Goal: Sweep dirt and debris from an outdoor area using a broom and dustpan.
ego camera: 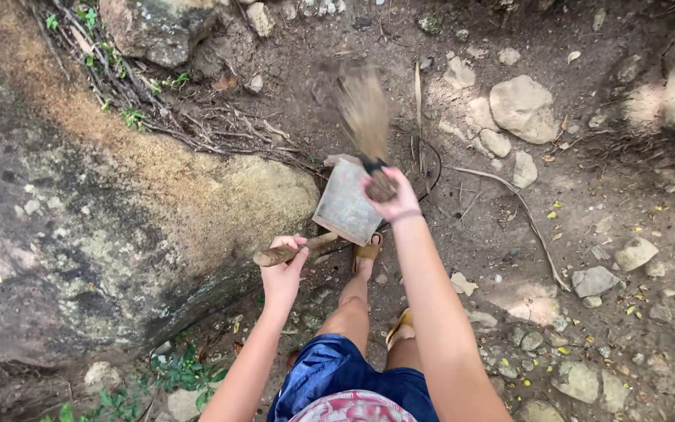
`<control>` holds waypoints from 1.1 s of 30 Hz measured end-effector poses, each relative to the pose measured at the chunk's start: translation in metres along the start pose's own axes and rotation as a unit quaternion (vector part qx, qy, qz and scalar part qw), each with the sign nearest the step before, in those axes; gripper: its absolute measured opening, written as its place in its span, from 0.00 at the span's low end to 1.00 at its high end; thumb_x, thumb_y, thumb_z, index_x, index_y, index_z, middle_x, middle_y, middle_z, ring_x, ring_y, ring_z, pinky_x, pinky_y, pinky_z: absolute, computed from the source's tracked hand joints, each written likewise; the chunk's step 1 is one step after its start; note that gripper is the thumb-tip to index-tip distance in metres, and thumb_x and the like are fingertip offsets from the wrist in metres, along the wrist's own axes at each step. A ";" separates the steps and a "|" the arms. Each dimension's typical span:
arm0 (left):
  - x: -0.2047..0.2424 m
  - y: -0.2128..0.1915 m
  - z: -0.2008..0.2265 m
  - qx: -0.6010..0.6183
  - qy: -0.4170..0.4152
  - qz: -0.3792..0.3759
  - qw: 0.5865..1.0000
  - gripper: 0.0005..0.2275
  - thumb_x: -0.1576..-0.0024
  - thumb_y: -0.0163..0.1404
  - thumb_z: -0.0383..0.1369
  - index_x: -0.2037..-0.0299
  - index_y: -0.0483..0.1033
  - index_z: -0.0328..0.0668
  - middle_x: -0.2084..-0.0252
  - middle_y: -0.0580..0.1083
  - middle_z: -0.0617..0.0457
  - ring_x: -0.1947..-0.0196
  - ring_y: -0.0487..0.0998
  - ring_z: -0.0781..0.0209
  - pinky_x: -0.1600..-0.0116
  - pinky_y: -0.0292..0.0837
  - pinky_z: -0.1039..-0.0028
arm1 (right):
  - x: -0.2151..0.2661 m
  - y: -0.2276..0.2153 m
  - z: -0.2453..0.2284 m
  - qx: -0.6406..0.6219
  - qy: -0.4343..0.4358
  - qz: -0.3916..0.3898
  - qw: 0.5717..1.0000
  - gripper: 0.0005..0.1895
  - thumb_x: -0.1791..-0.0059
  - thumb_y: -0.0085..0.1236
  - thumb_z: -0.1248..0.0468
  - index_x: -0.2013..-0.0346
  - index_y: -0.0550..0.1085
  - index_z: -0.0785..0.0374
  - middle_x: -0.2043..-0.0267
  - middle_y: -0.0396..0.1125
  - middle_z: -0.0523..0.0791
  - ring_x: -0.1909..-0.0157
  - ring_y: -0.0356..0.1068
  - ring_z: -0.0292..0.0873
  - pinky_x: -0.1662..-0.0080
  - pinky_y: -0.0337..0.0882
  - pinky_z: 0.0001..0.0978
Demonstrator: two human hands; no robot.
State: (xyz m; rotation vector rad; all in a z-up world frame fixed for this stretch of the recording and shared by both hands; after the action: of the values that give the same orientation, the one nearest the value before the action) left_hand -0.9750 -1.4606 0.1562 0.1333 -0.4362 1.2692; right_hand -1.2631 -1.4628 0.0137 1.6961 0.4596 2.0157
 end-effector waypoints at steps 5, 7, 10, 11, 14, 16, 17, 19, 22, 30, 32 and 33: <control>-0.023 0.010 0.000 -0.010 -0.015 0.026 0.999 0.10 0.45 0.54 0.18 0.65 0.65 0.40 0.57 0.76 0.51 0.53 0.75 0.64 0.48 0.71 0.73 | 0.113 0.024 0.033 -0.046 -0.089 0.010 0.995 0.30 0.57 0.59 0.64 0.44 0.61 0.74 0.56 0.67 0.58 0.53 0.71 0.55 0.47 0.78 0.49; -0.028 0.014 0.002 -0.022 -0.023 0.041 0.999 0.10 0.45 0.55 0.18 0.65 0.65 0.40 0.57 0.77 0.51 0.55 0.75 0.64 0.49 0.72 0.74 | 0.125 0.081 0.052 -0.025 -0.089 -0.015 0.996 0.32 0.58 0.59 0.63 0.45 0.60 0.77 0.56 0.68 0.61 0.54 0.72 0.58 0.49 0.78 0.50; -0.042 0.021 0.004 -0.032 -0.004 0.052 0.998 0.11 0.45 0.55 0.18 0.64 0.65 0.41 0.57 0.76 0.51 0.55 0.76 0.64 0.47 0.71 0.75 | 0.068 0.150 0.044 -0.002 -0.074 -0.119 0.990 0.27 0.56 0.59 0.66 0.44 0.61 0.67 0.56 0.64 0.55 0.54 0.70 0.54 0.46 0.77 0.51; -0.044 0.022 0.004 -0.017 -0.009 0.054 0.998 0.11 0.46 0.55 0.18 0.64 0.65 0.41 0.57 0.76 0.51 0.55 0.75 0.64 0.47 0.70 0.74 | 0.032 0.159 0.032 -0.023 -0.030 -0.118 0.992 0.27 0.54 0.59 0.67 0.44 0.60 0.68 0.55 0.64 0.55 0.54 0.69 0.53 0.47 0.77 0.50; -0.049 0.022 0.014 -0.004 -0.017 0.061 0.998 0.11 0.45 0.55 0.17 0.64 0.64 0.41 0.56 0.76 0.51 0.54 0.75 0.64 0.46 0.70 0.73 | -0.029 0.145 -0.002 -0.026 0.006 -0.119 0.992 0.28 0.53 0.60 0.67 0.42 0.59 0.71 0.54 0.63 0.57 0.54 0.70 0.55 0.48 0.77 0.50; -0.051 0.019 0.021 -0.003 -0.020 0.066 0.998 0.11 0.45 0.54 0.17 0.65 0.64 0.41 0.56 0.76 0.51 0.53 0.75 0.64 0.46 0.70 0.73 | -0.029 0.116 -0.009 -0.006 -0.002 -0.122 0.992 0.30 0.53 0.60 0.67 0.41 0.59 0.74 0.53 0.64 0.60 0.54 0.71 0.58 0.48 0.79 0.51; -0.052 0.017 0.020 -0.001 -0.021 0.065 0.998 0.11 0.45 0.54 0.17 0.65 0.64 0.41 0.56 0.76 0.51 0.53 0.75 0.65 0.46 0.69 0.73 | -0.017 0.097 -0.008 -0.063 -0.012 -0.084 0.994 0.29 0.53 0.59 0.66 0.41 0.60 0.73 0.53 0.64 0.58 0.54 0.72 0.56 0.48 0.79 0.49; -0.056 0.015 0.019 0.003 -0.020 0.062 0.998 0.11 0.45 0.54 0.17 0.64 0.64 0.41 0.56 0.76 0.51 0.52 0.74 0.65 0.45 0.69 0.73 | 0.023 0.090 0.007 -0.119 -0.024 -0.047 0.992 0.29 0.53 0.59 0.66 0.41 0.61 0.73 0.53 0.65 0.57 0.55 0.72 0.54 0.49 0.78 0.47; -0.063 0.015 0.016 0.020 -0.027 0.064 0.997 0.11 0.44 0.54 0.18 0.64 0.64 0.41 0.55 0.76 0.52 0.52 0.74 0.65 0.45 0.68 0.73 | 0.091 0.138 0.039 -0.074 -0.109 -0.029 0.991 0.28 0.53 0.57 0.64 0.44 0.60 0.76 0.53 0.67 0.60 0.53 0.72 0.57 0.48 0.79 0.49; -0.068 0.022 0.019 0.007 -0.005 0.058 0.998 0.11 0.44 0.53 0.18 0.63 0.64 0.42 0.53 0.76 0.52 0.48 0.74 0.63 0.42 0.68 0.72 | -0.067 0.184 -0.027 -0.099 -0.012 -0.154 0.983 0.31 0.50 0.56 0.67 0.37 0.56 0.75 0.48 0.59 0.59 0.51 0.67 0.55 0.48 0.77 0.48; -0.066 0.015 0.015 0.003 0.005 0.055 0.998 0.11 0.44 0.53 0.18 0.63 0.64 0.42 0.53 0.76 0.52 0.47 0.74 0.63 0.41 0.68 0.72 | -0.068 0.166 -0.026 -0.111 -0.006 -0.164 0.980 0.28 0.52 0.56 0.65 0.41 0.60 0.72 0.51 0.62 0.57 0.53 0.69 0.55 0.48 0.78 0.50; -0.068 0.016 0.013 0.006 0.017 0.049 0.999 0.11 0.43 0.53 0.18 0.63 0.64 0.42 0.53 0.76 0.51 0.45 0.74 0.62 0.39 0.67 0.72 | -0.067 0.159 -0.031 -0.116 -0.004 -0.175 0.978 0.25 0.53 0.55 0.63 0.44 0.64 0.70 0.54 0.64 0.56 0.54 0.70 0.55 0.48 0.79 0.51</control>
State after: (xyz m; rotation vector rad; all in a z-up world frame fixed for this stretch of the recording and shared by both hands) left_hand -1.0087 -1.5203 0.1392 0.1018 -0.4096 1.3690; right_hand -1.3057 -1.6311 0.0374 1.3745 0.4631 1.7317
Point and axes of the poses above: each hand's wrist, its own x-axis away from the middle knuckle, its own y-axis out of the palm, z = x × y, the point moved 1 cm from there along -x, towards the middle knuckle
